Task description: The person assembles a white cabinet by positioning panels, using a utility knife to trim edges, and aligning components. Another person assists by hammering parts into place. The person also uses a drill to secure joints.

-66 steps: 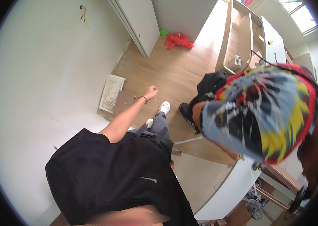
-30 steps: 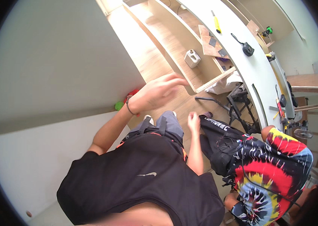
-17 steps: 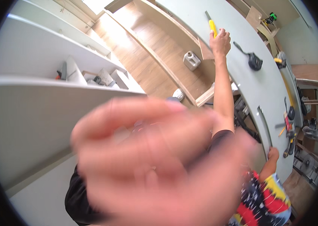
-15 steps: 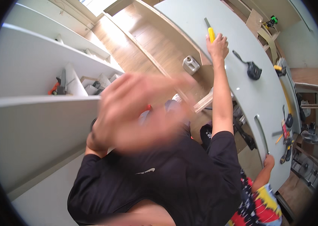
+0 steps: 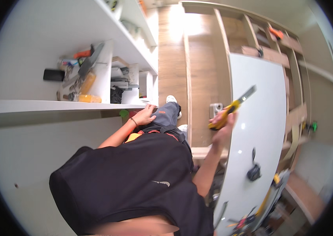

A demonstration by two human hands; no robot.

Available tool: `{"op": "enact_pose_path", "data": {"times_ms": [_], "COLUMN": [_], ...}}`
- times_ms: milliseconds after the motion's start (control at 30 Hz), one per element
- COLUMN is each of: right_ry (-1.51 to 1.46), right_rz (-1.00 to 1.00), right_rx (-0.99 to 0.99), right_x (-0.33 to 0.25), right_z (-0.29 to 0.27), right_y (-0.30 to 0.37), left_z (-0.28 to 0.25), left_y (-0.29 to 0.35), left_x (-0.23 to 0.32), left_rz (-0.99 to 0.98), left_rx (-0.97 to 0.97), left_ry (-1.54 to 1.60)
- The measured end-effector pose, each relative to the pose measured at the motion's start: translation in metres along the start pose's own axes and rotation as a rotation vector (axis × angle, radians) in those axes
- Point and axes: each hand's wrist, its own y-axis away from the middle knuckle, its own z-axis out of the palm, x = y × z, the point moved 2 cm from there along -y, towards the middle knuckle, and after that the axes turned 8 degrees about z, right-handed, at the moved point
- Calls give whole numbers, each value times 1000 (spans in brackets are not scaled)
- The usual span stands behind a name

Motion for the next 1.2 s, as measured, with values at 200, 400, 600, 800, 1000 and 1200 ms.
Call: {"op": "enact_pose_path", "data": {"times_ms": [200,400,600,800,1000,1200], "right_ry": [445,495,517,621,611,633], "right_rz": [469,605,776,1020,1229,1434], "right_rx": [-437,-1074,-1376,-1514,-1793,-1896], "right_x": [82,118,149,180,190,186], "right_z": [133,268,373,440,453,459], "right_y": [-50,-81,-74,-54,-66,-125], "left_z": [-47,-65,-64,-62,-44,-71], "left_y": [-42,-30,-17,-20,-40,-57], "left_x": [-7,-34,-41,-39,-67,-44], "left_rz": [-41,-240,-557,-619,-743,-781], "left_rx": [156,520,602,663,1074,1377], "left_ry": [95,103,221,313,525,734]}}
